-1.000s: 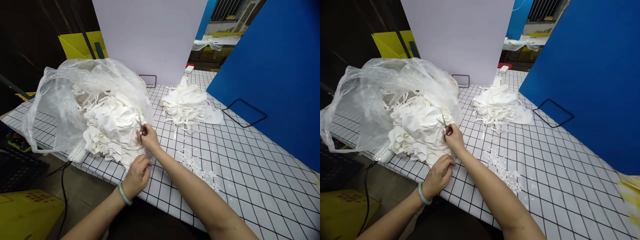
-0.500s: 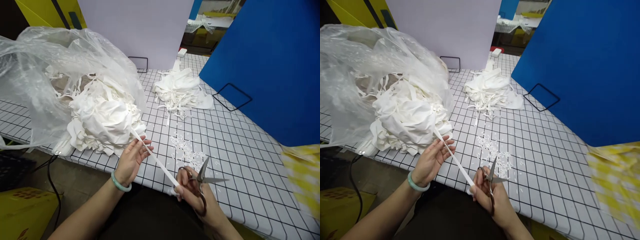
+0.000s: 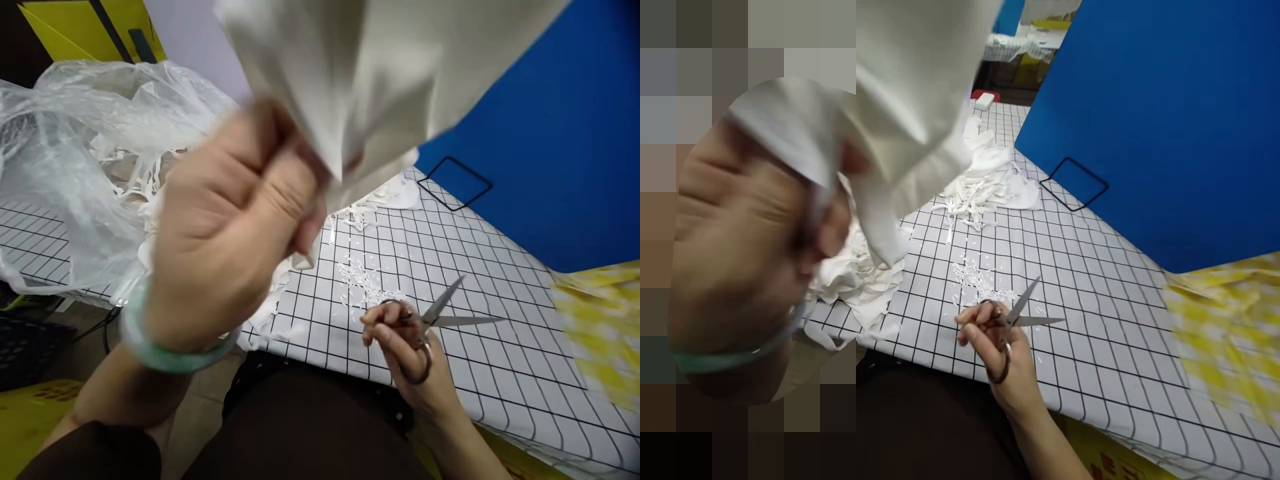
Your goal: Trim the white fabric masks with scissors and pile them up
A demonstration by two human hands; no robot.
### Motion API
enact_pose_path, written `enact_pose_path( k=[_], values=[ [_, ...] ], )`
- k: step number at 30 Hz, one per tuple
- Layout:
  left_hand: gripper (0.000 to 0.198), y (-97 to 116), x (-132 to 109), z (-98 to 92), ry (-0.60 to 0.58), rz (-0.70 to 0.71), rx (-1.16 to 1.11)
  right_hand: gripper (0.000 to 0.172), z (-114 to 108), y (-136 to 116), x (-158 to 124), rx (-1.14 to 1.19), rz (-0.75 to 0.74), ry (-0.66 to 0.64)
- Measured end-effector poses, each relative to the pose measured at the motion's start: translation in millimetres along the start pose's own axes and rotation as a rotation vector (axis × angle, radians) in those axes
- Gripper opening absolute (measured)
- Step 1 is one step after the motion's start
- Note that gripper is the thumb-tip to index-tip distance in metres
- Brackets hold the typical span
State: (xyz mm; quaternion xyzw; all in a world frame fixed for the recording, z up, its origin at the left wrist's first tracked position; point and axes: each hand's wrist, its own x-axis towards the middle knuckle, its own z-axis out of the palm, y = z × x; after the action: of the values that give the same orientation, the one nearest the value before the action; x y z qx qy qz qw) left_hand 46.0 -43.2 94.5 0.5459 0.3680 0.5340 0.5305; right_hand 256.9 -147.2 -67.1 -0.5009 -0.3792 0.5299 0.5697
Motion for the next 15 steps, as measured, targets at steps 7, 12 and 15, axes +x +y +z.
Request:
enact_pose_path(
  k=[7, 12, 15],
  values=[
    [0.022, -96.5, -21.5, -21.1, -0.156, -0.507, -0.257, 0.020, 5.1, 2.0, 23.7, -0.167, -0.174, 0.042],
    [0.007, -100.4, -36.5, -25.5, -0.174, -0.628, -0.368, 0.039, 43.8, 11.5, 57.1, -0.252, -0.247, -0.172],
    [0.010, -96.9, -40.8, -26.4, -0.179, -0.620, -0.346, 0.030, 59.6, 15.4, 79.1, -0.273, -0.211, -0.197]
  ],
)
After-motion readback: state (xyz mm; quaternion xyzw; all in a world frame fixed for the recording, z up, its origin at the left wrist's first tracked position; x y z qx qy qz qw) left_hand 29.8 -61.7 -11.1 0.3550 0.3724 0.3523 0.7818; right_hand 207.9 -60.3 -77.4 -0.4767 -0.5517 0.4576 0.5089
